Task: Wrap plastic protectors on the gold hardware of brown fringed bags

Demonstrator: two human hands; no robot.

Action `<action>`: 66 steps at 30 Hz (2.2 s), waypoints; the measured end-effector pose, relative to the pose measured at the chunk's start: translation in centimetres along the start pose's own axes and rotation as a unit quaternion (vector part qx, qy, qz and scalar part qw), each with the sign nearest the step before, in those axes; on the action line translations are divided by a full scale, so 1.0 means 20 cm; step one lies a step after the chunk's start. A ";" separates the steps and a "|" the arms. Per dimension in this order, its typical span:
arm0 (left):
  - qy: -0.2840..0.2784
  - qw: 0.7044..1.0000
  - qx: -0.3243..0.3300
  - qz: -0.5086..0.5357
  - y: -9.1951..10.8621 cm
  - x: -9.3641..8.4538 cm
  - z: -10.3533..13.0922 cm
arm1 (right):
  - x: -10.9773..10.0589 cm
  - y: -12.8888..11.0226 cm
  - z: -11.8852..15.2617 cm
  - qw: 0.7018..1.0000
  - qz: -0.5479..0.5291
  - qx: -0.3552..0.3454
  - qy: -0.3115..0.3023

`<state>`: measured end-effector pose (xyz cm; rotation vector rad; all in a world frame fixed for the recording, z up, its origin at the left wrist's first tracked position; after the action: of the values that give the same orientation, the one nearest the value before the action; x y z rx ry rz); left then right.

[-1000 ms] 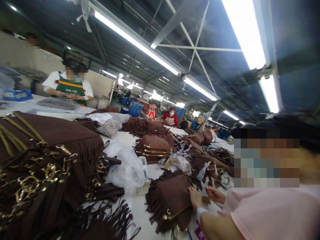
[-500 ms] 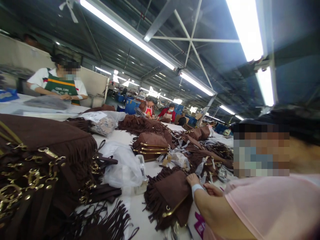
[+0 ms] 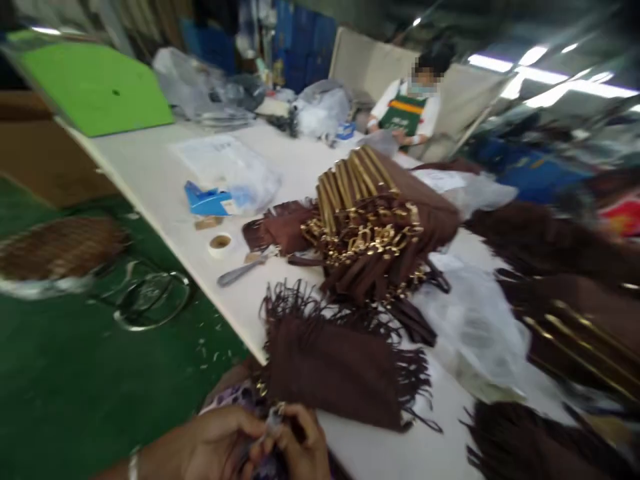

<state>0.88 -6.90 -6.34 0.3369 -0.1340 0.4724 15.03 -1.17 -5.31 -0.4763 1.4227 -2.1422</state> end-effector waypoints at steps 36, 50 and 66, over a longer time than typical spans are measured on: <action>0.031 0.944 0.307 -0.117 0.04 0.04 0.04 | 0.12 0.13 -0.07 0.977 -0.205 0.011 0.054; 0.103 0.880 0.394 -0.243 0.05 0.03 0.13 | 0.15 0.04 -0.07 0.980 -0.184 0.022 0.072; 0.070 0.942 0.307 -0.117 0.00 -0.02 -0.02 | 0.16 0.15 -0.10 0.959 -0.258 0.113 0.033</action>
<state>0.57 -6.82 -6.85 0.9193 0.1997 0.2904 12.10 -2.55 -8.86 -0.7576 1.1515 -2.7167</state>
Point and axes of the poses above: each hand's wrist, its own z-axis away from the middle knuckle, its own x-axis out of the palm, y = z × x, the point moved 4 cm from there along -z, towards the middle knuckle, and after that the axes turned 8 degrees about -z, right-handed, at the moved point
